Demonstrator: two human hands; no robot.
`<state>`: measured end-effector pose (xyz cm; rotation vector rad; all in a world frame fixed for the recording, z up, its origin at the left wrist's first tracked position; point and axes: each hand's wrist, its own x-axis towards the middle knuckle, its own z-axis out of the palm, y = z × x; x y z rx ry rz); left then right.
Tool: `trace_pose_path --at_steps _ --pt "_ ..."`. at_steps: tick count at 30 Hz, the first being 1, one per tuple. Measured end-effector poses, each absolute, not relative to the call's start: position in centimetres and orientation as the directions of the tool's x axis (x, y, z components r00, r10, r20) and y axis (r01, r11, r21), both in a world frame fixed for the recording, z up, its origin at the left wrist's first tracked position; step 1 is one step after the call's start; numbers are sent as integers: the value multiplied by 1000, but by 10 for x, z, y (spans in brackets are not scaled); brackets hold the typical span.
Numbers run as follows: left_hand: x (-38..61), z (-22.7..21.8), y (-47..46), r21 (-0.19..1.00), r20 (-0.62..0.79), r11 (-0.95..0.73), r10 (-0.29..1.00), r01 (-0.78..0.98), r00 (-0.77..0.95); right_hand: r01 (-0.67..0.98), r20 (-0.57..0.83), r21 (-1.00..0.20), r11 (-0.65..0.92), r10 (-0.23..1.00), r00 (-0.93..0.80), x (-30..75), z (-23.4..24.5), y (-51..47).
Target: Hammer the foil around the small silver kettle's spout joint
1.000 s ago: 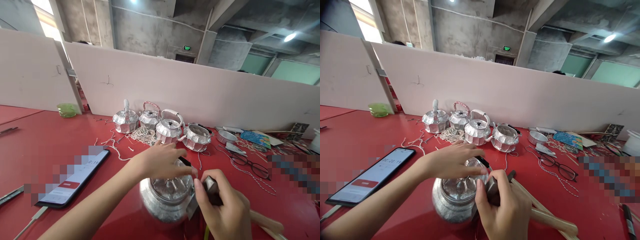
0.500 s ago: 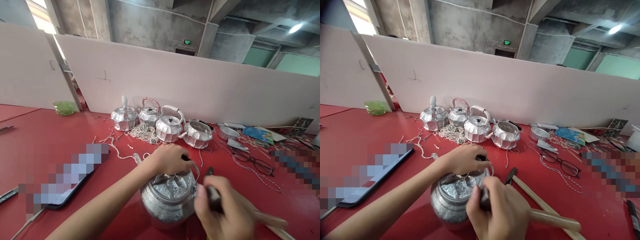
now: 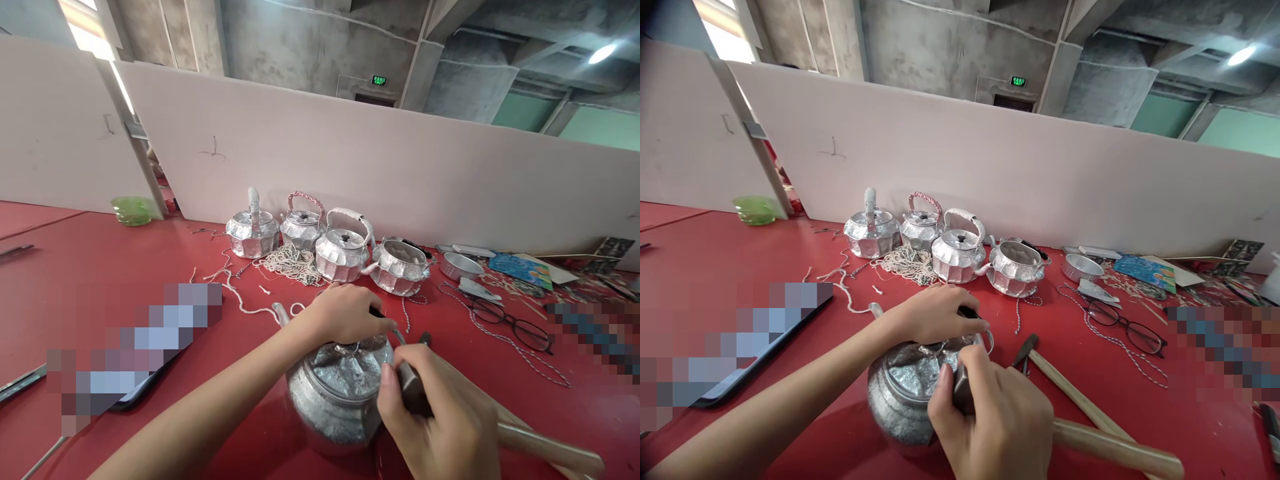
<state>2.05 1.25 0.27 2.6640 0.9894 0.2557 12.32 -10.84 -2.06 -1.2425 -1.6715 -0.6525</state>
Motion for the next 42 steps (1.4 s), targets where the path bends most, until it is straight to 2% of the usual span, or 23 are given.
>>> trace_pose_path --at_steps 4,7,11,14,18,21,24,28,31,35,38,42 --pt "21 3 12 328 69 -712 674 621 735 929 924 -137 343 383 -5 123 -22 -108" --pt "21 3 11 330 78 -711 676 621 733 929 886 -115 353 459 -65 123 -22 -108" --pt "21 4 11 340 79 -705 681 623 728 928 918 -105 357 393 -47 124 -21 -108" --pt "22 4 11 350 67 -692 690 631 720 926 882 -85 367 460 -101 124 -20 -108" --pt "22 3 11 350 70 -686 698 638 713 930 909 -94 355 411 -65 124 -18 -107" --pt "22 3 10 354 73 -683 701 639 709 929 879 -32 368 452 -149 123 -17 -105" --pt "22 3 9 357 77 -677 708 644 702 923 931 -31 384 346 -113 122 -17 -105" --pt "23 3 9 356 72 -669 716 652 695 918 886 -34 396 436 -155 122 -16 -105" --pt "23 2 11 350 74 -666 721 659 689 917 924 -54 395 367 -104 123 -16 -105" --pt "23 1 11 357 72 -668 717 654 693 917 869 -64 393 474 -143 126 -18 -105" --pt "22 1 11 360 73 -670 714 649 697 911 892 -96 400 440 -99 127 -18 -104" --pt "21 1 11 363 71 -670 713 648 697 919 842 -47 391 511 -174 130 -13 -104"
